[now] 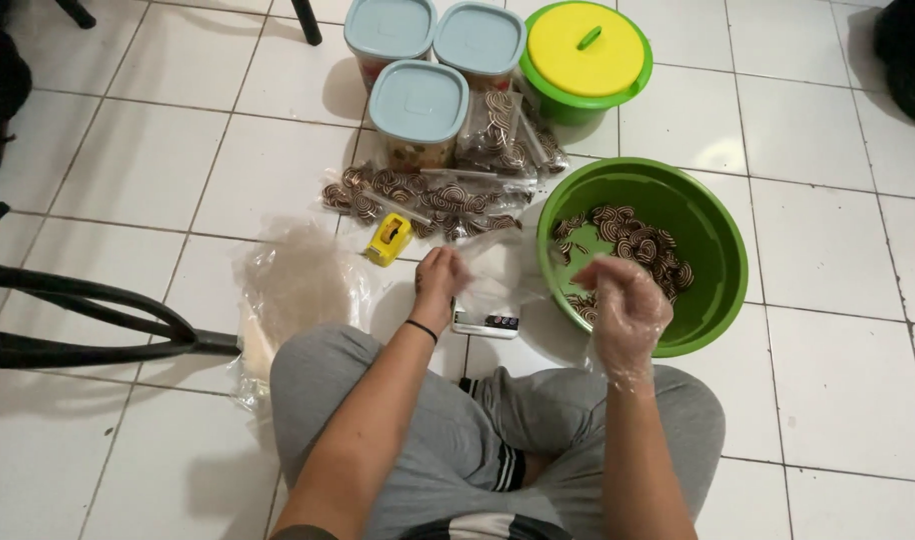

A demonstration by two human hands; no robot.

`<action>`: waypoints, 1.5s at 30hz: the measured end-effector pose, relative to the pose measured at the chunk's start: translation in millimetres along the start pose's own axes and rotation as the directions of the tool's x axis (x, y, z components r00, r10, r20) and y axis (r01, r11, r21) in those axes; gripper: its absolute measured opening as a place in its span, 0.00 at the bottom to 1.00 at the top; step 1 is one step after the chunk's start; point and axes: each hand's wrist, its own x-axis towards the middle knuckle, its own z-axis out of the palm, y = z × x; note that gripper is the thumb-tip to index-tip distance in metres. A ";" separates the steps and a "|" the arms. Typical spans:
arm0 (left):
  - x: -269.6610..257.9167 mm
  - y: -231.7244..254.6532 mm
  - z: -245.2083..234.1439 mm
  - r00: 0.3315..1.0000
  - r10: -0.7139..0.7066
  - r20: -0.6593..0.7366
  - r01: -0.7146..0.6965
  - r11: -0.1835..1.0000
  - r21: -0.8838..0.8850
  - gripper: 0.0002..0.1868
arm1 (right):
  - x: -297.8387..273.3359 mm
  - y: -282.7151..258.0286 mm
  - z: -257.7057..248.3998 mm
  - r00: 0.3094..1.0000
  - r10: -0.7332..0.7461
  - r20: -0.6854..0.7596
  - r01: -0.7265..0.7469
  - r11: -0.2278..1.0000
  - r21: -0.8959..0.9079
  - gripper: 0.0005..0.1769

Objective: Packaging spiral cookies into small plastic bags and weighing them on a digital scale.

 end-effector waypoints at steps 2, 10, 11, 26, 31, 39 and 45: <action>-32.8 32.4 4.6 0.999 -0.033 -0.008 0.032 0.999 -0.035 0.14 | -0.4 21.1 -0.7 0.973 0.217 0.075 -0.190 0.946 -0.262 0.13; -7.4 2.6 -5.6 0.983 -0.008 0.183 0.035 0.989 -0.146 0.15 | -47.1 94.3 15.6 0.429 0.853 0.296 -0.269 0.434 -0.860 0.45; -4.2 -1.2 -6.0 0.982 -0.045 0.183 0.065 0.992 -0.105 0.13 | -46.7 95.9 18.0 0.428 0.844 0.325 -0.321 0.478 -0.818 0.40; -9.7 -21.1 -10.9 0.980 -0.189 0.057 0.184 0.980 0.080 0.12 | -24.2 174.5 -22.3 0.062 0.998 -0.016 -0.223 -0.002 -0.975 0.71; -3.2 -24.2 -10.5 0.967 -0.252 0.028 0.248 0.963 0.107 0.12 | -37.0 186.8 -19.0 0.089 0.986 0.141 -0.091 0.149 -0.985 0.48; 2.9 -32.2 -8.1 0.972 -0.234 -0.021 0.235 0.965 0.115 0.11 | -36.6 211.9 -31.8 0.187 0.950 0.251 -0.062 0.267 -0.962 0.25; -13.3 -19.1 -2.5 0.975 -0.216 -0.054 0.222 0.958 0.180 0.12 | 22.1 54.5 -23.9 0.371 0.893 0.254 -0.489 0.421 -0.764 0.26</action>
